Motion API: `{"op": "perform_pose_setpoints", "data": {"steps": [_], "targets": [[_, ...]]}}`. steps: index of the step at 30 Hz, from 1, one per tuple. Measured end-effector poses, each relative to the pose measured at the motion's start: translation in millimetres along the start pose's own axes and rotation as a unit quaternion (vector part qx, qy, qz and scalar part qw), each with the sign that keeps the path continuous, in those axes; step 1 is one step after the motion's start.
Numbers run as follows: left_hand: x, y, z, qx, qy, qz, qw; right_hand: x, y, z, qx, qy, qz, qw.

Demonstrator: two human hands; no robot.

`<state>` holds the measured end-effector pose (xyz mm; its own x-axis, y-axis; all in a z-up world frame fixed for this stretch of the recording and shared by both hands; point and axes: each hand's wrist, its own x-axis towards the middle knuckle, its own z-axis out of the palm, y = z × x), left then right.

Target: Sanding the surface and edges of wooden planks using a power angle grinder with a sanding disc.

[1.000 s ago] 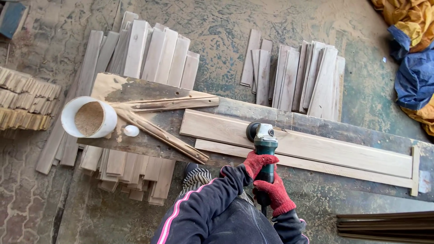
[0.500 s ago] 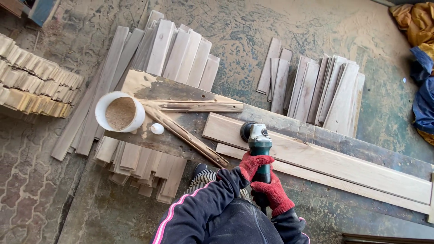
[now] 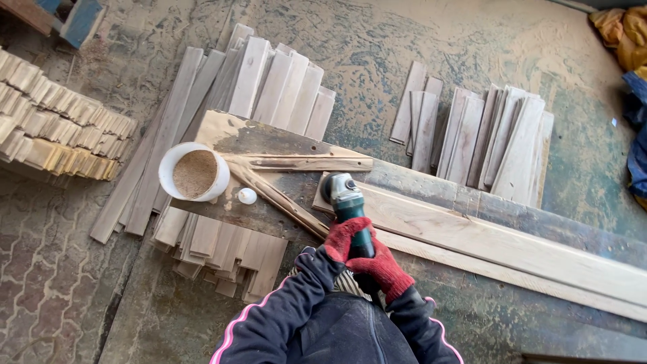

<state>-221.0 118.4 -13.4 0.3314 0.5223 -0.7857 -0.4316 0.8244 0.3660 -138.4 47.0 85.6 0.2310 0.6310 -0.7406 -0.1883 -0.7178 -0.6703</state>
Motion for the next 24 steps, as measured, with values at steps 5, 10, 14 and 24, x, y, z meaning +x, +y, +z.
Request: {"op": "perform_pose_setpoints", "data": {"steps": [5,10,14,24], "targets": [[-12.1,-3.0,5.3,0.003,0.017,-0.013,1.000,1.2,5.7,-12.3,-0.039,-0.016,-0.010,0.999],[2.7,-64.0,30.7,0.042,-0.054,-0.041,0.997,-7.2,37.9,-59.6,0.046,0.043,0.029,0.998],[25.0,-131.5,53.2,0.113,-0.105,-0.067,0.986,-20.6,68.5,-107.8,0.114,0.102,0.042,0.987],[26.0,-172.1,85.2,0.106,-0.152,-0.097,0.978,-40.8,88.1,-141.9,0.124,0.177,0.023,0.976]]}}
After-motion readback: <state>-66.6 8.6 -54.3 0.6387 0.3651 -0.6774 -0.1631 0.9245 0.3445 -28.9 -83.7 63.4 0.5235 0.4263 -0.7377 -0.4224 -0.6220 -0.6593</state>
